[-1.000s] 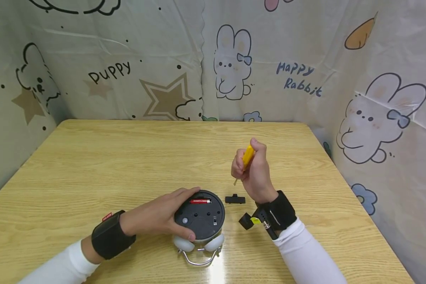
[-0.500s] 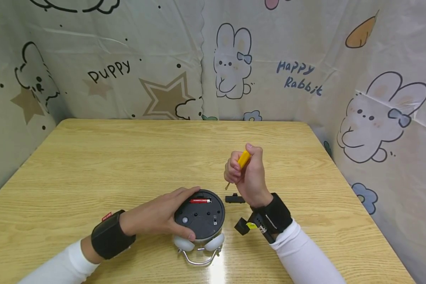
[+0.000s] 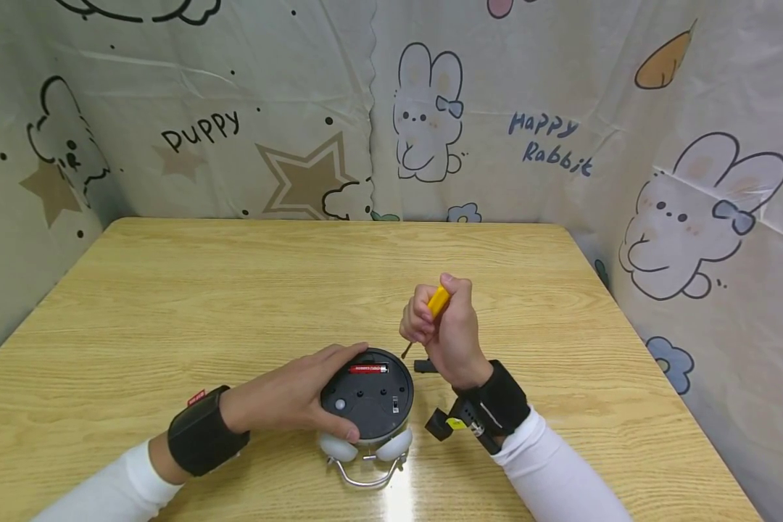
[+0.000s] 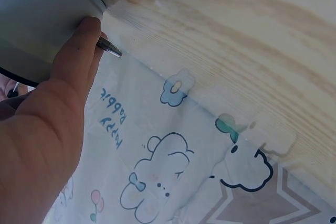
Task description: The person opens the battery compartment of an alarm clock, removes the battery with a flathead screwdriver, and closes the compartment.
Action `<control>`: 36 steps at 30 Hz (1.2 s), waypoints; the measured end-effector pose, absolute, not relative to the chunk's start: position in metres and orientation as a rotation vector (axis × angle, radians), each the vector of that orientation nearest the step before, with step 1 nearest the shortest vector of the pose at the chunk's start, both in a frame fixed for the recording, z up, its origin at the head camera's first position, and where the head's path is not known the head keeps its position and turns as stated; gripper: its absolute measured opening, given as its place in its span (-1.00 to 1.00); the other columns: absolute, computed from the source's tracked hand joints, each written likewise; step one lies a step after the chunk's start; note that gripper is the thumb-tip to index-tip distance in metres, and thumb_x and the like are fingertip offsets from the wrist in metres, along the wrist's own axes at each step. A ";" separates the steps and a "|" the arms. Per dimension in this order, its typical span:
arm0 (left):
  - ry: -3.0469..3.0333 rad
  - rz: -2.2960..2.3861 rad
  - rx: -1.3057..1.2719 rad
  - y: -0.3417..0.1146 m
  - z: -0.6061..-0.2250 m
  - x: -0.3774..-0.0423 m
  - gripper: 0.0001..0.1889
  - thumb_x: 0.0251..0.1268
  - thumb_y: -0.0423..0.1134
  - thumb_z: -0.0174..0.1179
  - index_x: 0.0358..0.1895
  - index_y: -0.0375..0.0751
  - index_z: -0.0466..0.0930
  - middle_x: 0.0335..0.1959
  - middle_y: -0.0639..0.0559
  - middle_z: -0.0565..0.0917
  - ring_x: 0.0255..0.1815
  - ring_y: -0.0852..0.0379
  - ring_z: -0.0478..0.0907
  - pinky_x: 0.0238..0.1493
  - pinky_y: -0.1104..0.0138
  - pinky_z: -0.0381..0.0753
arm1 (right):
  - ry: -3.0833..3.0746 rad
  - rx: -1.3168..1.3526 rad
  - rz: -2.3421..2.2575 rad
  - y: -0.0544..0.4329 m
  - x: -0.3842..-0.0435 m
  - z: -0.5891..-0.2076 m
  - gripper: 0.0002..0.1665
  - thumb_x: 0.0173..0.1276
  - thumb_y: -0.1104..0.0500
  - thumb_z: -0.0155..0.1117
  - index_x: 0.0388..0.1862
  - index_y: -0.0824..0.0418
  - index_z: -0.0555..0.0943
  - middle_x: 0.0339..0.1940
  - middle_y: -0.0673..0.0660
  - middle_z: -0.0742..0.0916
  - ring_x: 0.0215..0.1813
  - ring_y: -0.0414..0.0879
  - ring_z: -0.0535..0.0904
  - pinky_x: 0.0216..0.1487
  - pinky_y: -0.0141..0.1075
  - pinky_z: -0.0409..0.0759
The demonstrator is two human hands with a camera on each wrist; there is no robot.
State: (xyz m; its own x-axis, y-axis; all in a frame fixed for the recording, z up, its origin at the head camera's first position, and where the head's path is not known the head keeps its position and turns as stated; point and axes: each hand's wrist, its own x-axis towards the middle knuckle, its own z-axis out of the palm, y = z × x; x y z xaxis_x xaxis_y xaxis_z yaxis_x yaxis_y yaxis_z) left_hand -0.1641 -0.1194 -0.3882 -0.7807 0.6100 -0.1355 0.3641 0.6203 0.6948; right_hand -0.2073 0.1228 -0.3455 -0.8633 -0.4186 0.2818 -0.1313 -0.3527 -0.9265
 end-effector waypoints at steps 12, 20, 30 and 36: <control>2.484 0.942 0.786 -0.120 -0.388 -0.164 0.24 -0.03 0.37 0.52 0.68 -0.01 0.05 0.43 0.00 0.45 0.21 0.12 0.51 0.29 0.14 0.57 | 1.611 -0.792 -2.355 0.118 -0.205 -0.351 -0.44 0.56 0.02 -0.67 -0.65 0.12 0.10 -0.70 0.03 0.20 -0.62 -0.04 0.12 -0.44 -0.19 0.09; 2.483 0.941 0.792 -0.120 -0.388 -0.164 0.23 -0.02 0.36 0.52 0.68 -0.02 0.05 0.43 0.00 0.44 0.20 0.13 0.51 0.26 0.16 0.58 | 1.624 -0.814 -2.370 0.116 -0.203 -0.353 -0.47 0.57 0.10 -0.63 -0.63 0.13 0.12 -0.69 0.02 0.21 -0.60 -0.03 0.14 -0.43 -0.18 0.11; 2.486 0.941 0.794 -0.120 -0.388 -0.164 0.24 -0.02 0.37 0.52 0.68 -0.01 0.05 0.44 0.00 0.43 0.23 0.12 0.50 0.29 0.14 0.57 | 1.628 -0.840 -2.362 0.114 -0.205 -0.357 -0.46 0.57 0.14 -0.58 -0.66 0.10 0.17 -0.71 0.00 0.25 -0.61 -0.07 0.18 -0.43 -0.22 0.24; 2.490 0.940 0.796 -0.120 -0.388 -0.164 0.24 -0.02 0.36 0.52 0.68 -0.01 0.05 0.42 0.01 0.45 0.22 0.13 0.51 0.28 0.14 0.57 | 1.655 -0.840 -2.363 0.113 -0.204 -0.359 -0.47 0.55 0.15 -0.55 -0.66 0.11 0.17 -0.71 0.00 0.25 -0.62 -0.07 0.18 -0.44 -0.23 0.24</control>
